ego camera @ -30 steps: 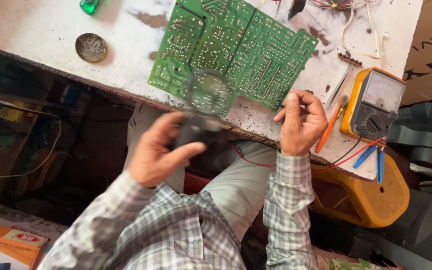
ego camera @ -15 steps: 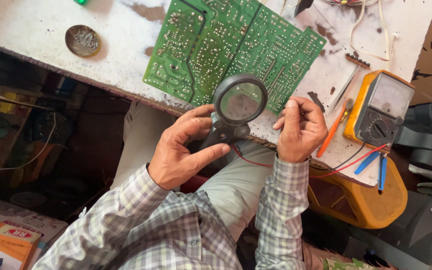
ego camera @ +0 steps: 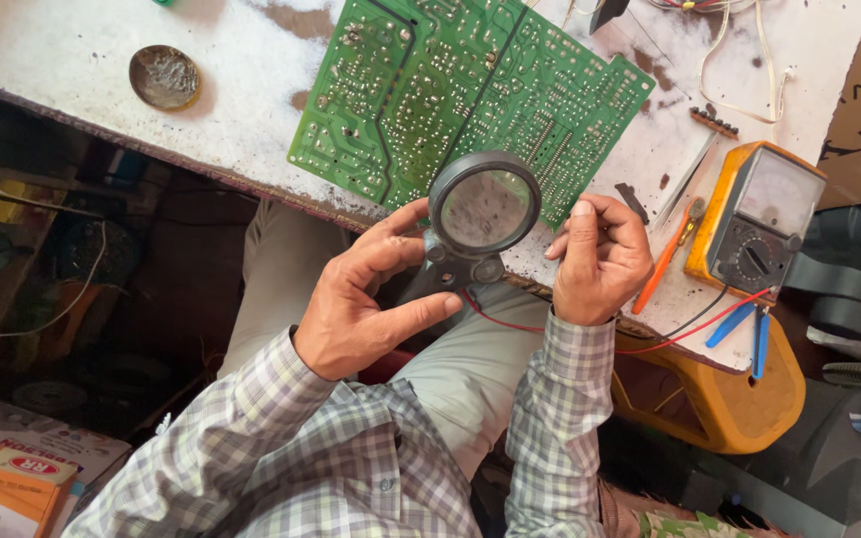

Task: The person tests a green circuit board using a multimeter and a magnifying glass. They probe various points on the board with multimeter leads, flip the board over, and inspect solder joints and traces through the magnifier. The person also uses a small tool to scrape or clean a spot on the board.

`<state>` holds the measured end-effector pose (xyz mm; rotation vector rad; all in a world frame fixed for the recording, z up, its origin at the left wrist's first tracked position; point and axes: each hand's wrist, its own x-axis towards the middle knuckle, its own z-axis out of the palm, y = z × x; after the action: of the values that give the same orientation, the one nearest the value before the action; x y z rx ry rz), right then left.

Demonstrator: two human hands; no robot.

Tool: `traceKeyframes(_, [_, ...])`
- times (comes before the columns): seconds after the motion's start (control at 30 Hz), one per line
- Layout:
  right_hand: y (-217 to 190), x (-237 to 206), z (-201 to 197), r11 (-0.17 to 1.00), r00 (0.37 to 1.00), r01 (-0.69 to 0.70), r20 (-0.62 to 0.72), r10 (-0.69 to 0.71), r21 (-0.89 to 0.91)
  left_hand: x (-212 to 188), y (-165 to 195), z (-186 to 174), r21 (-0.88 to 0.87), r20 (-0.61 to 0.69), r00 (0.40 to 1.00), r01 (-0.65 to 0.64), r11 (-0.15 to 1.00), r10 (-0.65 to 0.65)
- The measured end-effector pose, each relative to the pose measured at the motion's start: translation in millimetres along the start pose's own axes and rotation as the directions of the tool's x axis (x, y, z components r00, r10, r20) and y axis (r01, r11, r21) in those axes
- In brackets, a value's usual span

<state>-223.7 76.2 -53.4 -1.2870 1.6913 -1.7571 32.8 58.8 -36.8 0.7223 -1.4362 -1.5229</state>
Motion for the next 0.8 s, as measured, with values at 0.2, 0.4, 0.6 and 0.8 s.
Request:
traceKeyframes(0.2, [0.5, -0.8, 1.2, 0.999, 1.000, 0.000, -0.005, 0.000, -0.033, -0.6, 1.3, -1.9, -0.049, 0.016, 1.000, -0.002, 0.999, 0.003])
traceKeyframes(0.4, [-0.1, -1.6, 1.1, 1.000, 1.000, -0.008, -0.007, 0.008, -0.029, 0.5, 4.3, -1.6, -0.051, 0.039, 0.999, -0.008, 0.999, 0.010])
traceKeyframes(0.6, [-1.5, -2.2, 0.8, 0.999, 1.000, -0.009, -0.007, 0.009, -0.039, 1.0, 5.2, -1.4, -0.061, 0.038, 0.999, 0.002, 0.998, 0.000])
traceKeyframes(0.8, [-1.0, -2.9, 0.7, 0.999, 1.000, -0.004, -0.004, 0.004, -0.033, 0.6, 3.5, -1.3, -0.077, 0.039, 0.999, 0.008, 0.997, -0.005])
